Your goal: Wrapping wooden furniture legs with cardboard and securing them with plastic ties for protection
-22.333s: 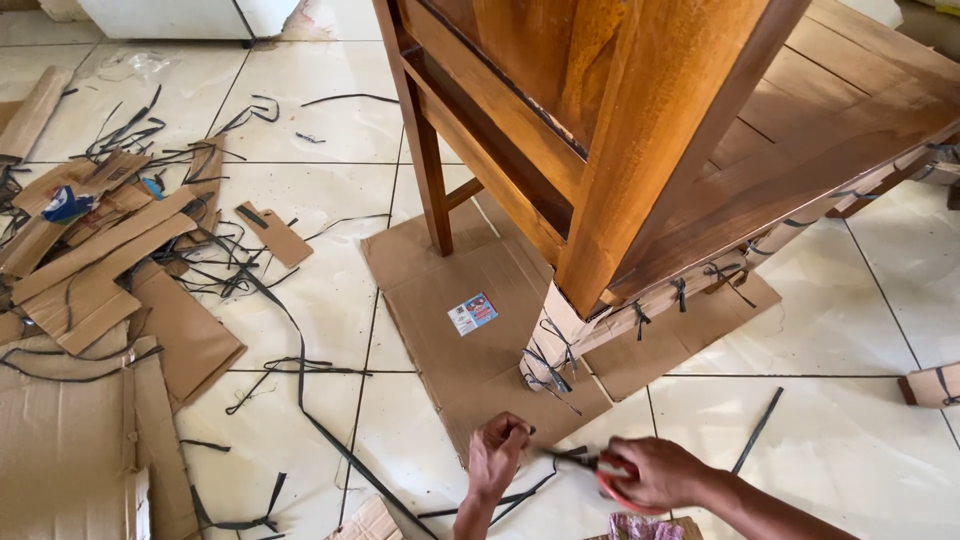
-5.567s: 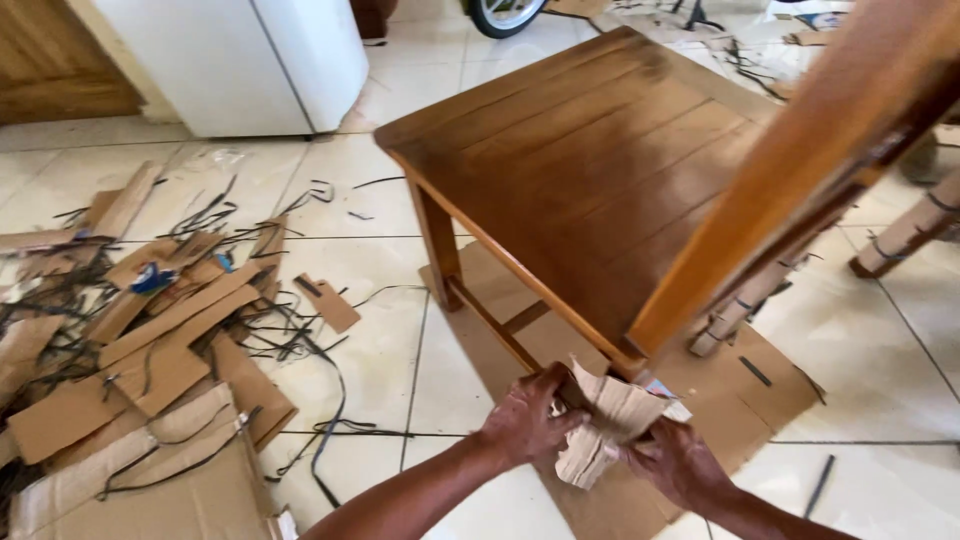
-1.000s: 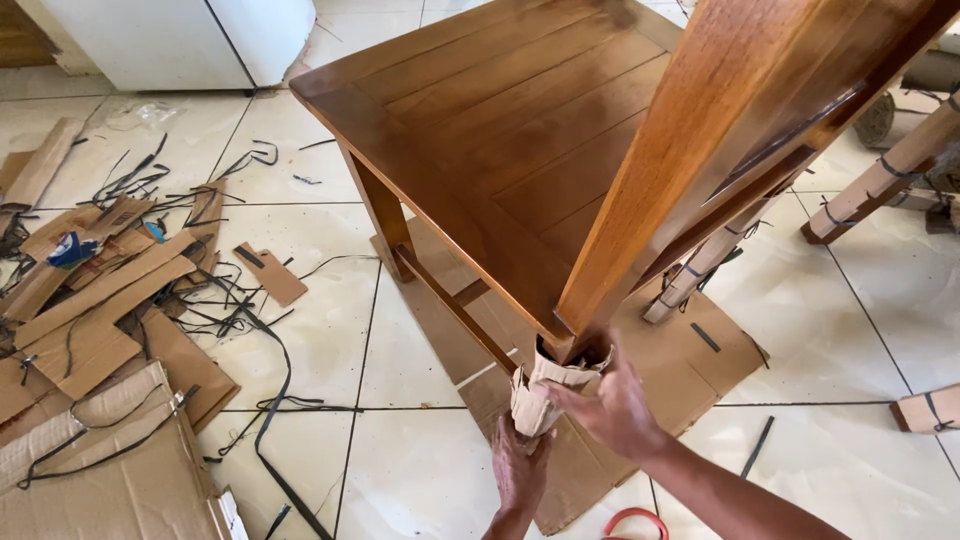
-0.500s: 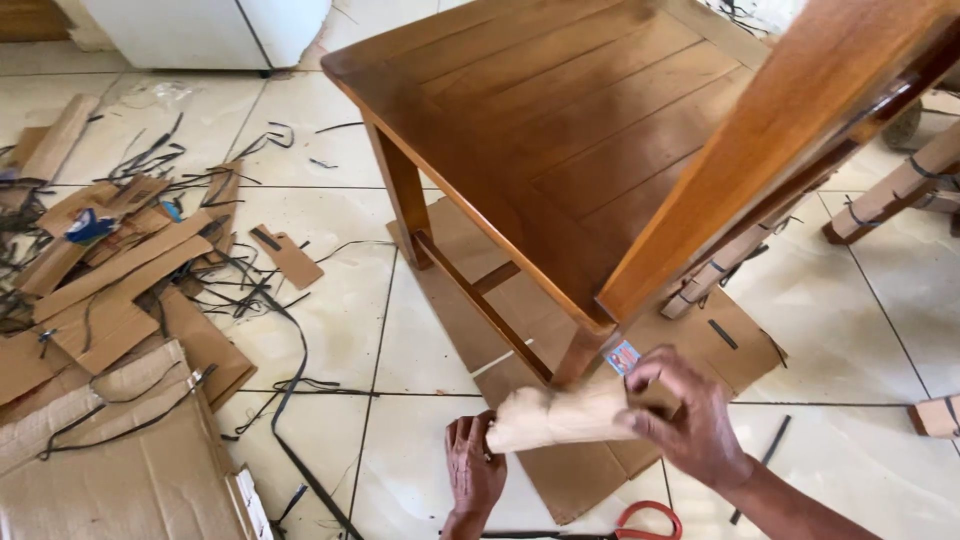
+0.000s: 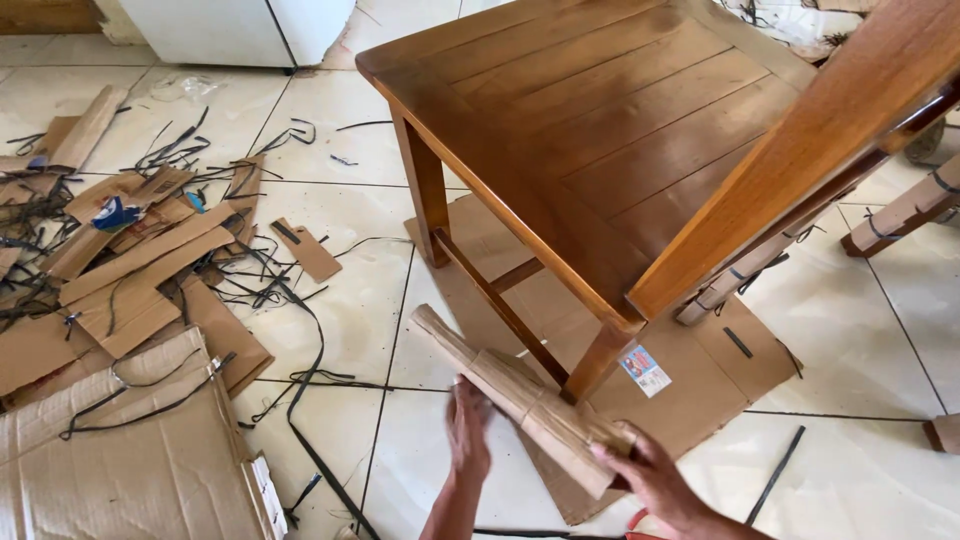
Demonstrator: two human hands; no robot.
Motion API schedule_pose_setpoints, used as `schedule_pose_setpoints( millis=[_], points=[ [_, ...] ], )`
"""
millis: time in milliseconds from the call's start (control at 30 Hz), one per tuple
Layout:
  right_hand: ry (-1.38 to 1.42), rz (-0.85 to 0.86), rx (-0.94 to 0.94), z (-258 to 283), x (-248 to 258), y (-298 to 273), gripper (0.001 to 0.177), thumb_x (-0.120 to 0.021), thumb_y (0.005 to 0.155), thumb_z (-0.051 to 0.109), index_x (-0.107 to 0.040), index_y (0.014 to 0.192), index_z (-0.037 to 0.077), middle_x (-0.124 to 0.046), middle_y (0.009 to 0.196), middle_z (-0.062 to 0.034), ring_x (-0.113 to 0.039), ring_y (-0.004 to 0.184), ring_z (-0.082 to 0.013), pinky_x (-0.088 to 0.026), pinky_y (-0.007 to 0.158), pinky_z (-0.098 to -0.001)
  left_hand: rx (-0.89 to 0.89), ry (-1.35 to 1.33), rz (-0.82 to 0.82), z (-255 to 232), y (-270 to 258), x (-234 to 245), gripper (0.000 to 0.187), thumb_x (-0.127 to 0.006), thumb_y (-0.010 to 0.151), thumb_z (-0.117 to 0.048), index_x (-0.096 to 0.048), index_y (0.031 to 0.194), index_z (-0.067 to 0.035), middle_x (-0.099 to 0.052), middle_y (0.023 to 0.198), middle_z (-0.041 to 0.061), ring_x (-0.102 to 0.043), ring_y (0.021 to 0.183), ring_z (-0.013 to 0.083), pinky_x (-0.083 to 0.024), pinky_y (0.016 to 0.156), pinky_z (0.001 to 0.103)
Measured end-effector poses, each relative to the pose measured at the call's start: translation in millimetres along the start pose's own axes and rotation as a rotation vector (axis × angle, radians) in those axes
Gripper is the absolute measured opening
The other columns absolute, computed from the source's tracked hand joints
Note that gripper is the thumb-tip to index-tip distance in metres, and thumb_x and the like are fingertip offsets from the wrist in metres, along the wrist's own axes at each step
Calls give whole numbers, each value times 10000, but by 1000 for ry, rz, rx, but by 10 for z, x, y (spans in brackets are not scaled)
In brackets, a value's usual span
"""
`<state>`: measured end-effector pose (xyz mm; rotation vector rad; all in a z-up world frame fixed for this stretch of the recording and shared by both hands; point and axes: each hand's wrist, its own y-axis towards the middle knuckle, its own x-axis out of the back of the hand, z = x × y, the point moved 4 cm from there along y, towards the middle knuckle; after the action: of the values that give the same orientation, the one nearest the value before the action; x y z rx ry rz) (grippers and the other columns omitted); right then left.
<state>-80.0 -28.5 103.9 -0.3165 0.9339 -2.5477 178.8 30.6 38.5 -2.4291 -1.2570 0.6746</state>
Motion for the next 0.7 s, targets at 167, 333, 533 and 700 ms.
schedule_pose_setpoints(
  millis=[167,333,533,700],
  points=[
    [-283,62,108,-258,-139,333,847,-679,881,465,-377,1580,93,-624,744,-60,-480,539,-138,-371,461,-280,303,-376,50,-101,-123,-222,822,-440,932,-574,-414,1529,-11,-419,1559,313,-404,1433,494,-352,1175,606],
    [-832,-108,390,-258,-132,627,684,-637,858,619,-507,1419,250,-717,734,5,-689,782,-129,-587,829,-340,108,-434,92,-128,321,-24,559,-646,878,-383,-616,1329,-55,-580,1346,158,-497,1289,333,-381,1073,514],
    [-1382,-304,1020,-485,-129,975,607,-671,949,420,-483,1419,84,-532,1373,-150,-659,1104,-157,-620,835,-307,153,-449,135,-439,215,-209,747,-574,885,-404,-409,1567,-148,-470,1512,189,-463,1314,409,-443,993,527],
    [-1338,-94,697,-516,-196,1042,559,-662,908,342,-462,1426,281,-483,1433,-154,-597,1165,-251,-595,848,-332,169,-438,204,-222,226,-332,695,-669,815,-410,-501,1434,-142,-397,1522,228,-371,1364,465,-331,1095,614]
  ],
)
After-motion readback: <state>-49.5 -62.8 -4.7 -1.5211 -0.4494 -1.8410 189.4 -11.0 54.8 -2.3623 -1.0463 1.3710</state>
